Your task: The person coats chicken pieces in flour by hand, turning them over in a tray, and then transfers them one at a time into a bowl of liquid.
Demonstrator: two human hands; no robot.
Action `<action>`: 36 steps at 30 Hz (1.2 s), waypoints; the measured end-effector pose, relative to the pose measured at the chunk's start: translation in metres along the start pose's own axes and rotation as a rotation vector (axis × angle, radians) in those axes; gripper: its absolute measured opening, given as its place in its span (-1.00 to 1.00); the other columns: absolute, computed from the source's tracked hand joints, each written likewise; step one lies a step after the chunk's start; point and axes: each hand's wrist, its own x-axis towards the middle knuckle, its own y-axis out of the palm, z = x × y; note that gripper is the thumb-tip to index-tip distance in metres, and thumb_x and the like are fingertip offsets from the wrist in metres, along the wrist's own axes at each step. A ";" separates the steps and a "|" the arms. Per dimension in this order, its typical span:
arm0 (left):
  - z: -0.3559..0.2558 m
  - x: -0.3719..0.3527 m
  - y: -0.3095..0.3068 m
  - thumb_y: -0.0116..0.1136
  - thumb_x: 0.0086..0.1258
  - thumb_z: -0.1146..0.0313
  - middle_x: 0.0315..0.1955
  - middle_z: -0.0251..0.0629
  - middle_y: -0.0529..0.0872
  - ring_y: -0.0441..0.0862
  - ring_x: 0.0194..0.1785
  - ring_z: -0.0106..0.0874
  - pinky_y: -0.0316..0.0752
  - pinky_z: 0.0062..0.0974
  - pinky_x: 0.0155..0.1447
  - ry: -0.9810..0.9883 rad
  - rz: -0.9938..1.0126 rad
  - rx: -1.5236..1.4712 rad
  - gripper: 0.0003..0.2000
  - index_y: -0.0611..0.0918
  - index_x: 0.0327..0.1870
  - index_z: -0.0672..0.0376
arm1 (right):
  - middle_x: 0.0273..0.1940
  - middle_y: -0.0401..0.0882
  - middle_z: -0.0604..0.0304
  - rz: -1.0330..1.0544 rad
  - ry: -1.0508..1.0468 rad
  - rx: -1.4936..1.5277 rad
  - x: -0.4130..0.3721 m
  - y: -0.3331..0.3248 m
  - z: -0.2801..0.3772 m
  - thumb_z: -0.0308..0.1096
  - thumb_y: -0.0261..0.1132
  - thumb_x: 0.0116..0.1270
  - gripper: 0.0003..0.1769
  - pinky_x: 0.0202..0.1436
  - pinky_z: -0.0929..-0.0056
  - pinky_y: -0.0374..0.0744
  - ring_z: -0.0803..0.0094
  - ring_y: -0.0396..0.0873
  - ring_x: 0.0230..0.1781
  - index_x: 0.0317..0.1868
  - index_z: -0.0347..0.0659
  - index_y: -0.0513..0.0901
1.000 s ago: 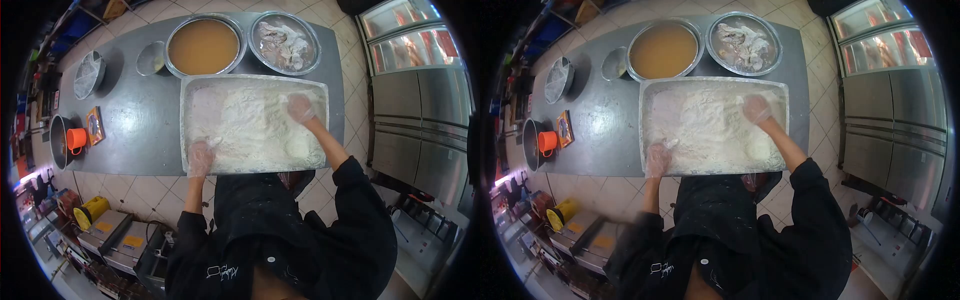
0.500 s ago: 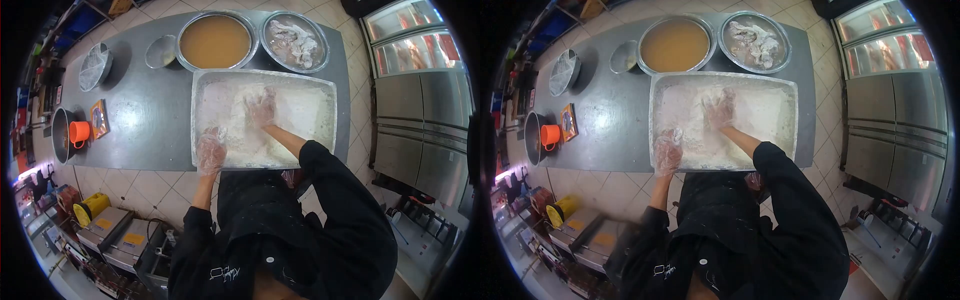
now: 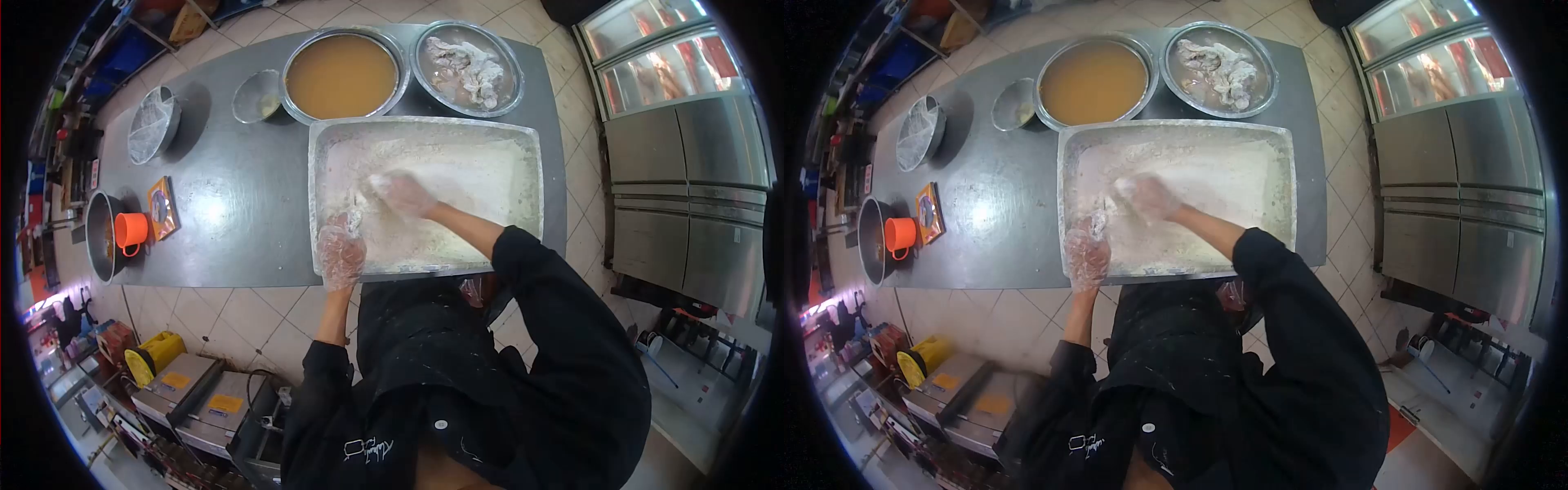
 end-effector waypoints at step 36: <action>0.008 -0.003 0.009 0.13 0.16 0.36 -0.28 0.01 0.61 0.57 -0.21 -0.05 0.47 -0.22 -0.11 -0.091 0.016 -0.101 -0.65 0.55 -0.01 0.22 | 0.20 0.36 -0.15 0.019 0.682 0.366 -0.007 0.021 -0.004 -0.10 0.11 0.29 -0.44 0.35 0.18 0.21 -0.01 0.28 0.25 0.20 -0.30 0.40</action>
